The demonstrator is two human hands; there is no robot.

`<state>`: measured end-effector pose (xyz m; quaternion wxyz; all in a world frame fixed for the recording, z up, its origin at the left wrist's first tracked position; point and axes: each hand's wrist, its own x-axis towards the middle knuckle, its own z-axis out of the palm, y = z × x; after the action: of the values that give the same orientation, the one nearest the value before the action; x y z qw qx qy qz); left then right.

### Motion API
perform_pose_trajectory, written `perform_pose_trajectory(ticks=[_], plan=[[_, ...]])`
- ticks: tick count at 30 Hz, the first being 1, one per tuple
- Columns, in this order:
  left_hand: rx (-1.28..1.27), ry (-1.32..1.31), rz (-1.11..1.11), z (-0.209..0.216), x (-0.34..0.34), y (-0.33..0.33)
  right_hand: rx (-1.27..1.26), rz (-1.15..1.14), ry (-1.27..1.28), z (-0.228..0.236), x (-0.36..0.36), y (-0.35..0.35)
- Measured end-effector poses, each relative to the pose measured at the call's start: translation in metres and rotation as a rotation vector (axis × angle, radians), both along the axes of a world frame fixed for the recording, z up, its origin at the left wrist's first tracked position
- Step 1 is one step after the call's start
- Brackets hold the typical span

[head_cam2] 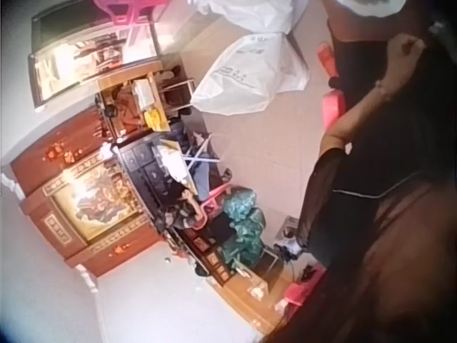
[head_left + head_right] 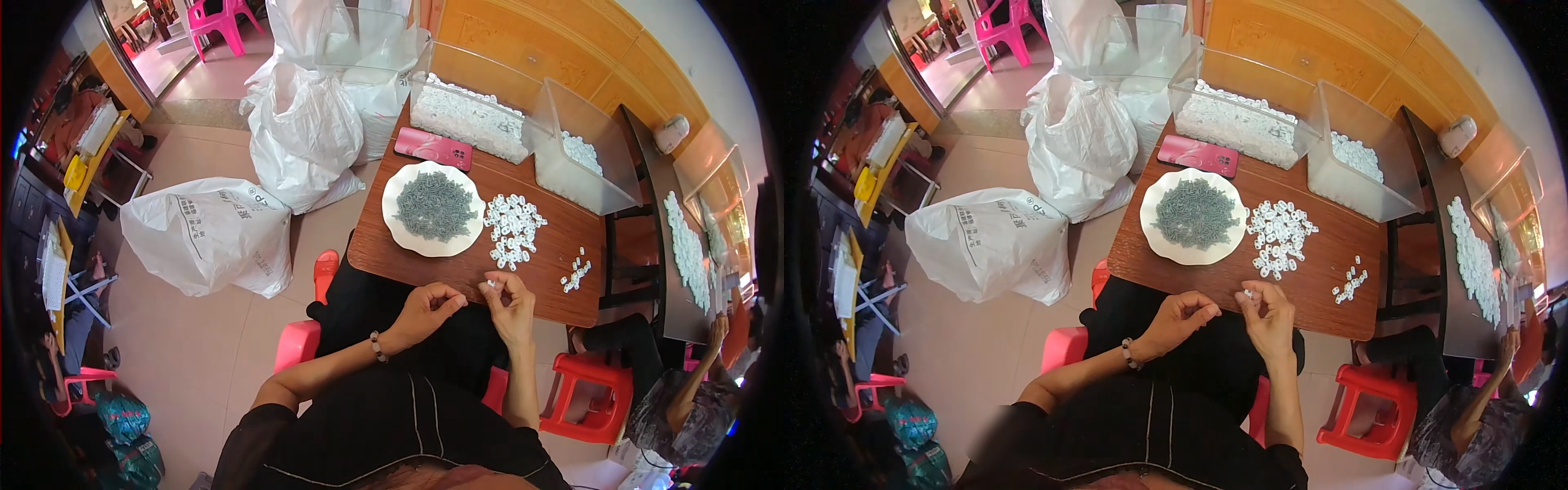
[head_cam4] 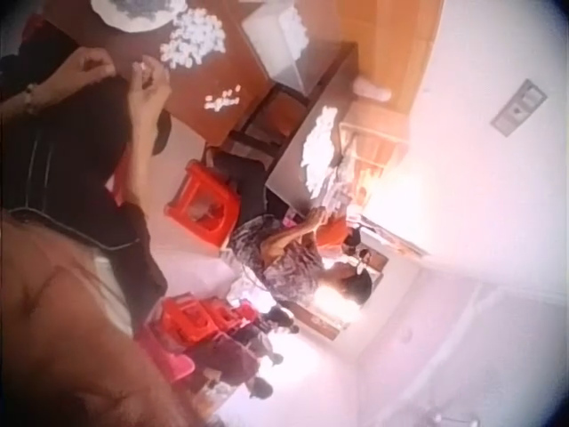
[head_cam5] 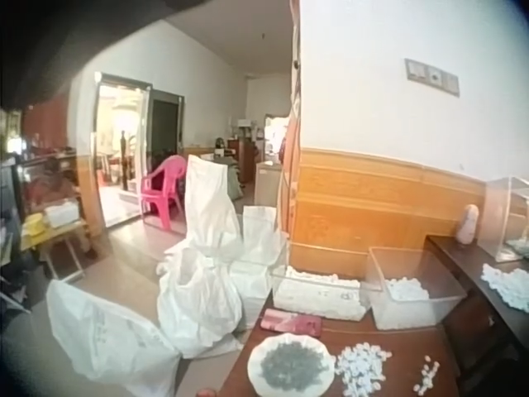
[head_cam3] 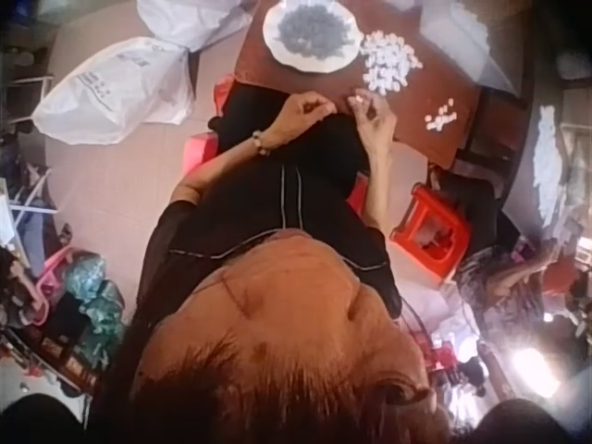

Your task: Assembling small white plastic components with tiny metal pins or beads by hand.

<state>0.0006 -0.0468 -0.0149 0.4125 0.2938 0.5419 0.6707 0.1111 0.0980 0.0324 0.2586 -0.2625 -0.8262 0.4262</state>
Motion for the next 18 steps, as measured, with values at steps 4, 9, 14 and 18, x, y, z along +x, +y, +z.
perform_pose_trajectory(ticks=[4,9,14,18], plan=[[-0.063,-0.14,-0.08,0.012,-0.002,-0.006,0.054,-0.013,-0.038,0.01,0.002,-0.013],[0.024,-0.362,-0.14,0.004,-0.001,-0.009,-0.147,0.037,0.112,0.008,0.0,-0.037],[0.078,-0.535,-0.137,0.003,0.001,-0.012,-0.021,0.151,0.046,0.012,0.001,-0.045],[0.155,-0.589,-0.175,0.006,0.001,-0.01,-0.193,0.201,0.193,0.012,0.003,-0.046]])
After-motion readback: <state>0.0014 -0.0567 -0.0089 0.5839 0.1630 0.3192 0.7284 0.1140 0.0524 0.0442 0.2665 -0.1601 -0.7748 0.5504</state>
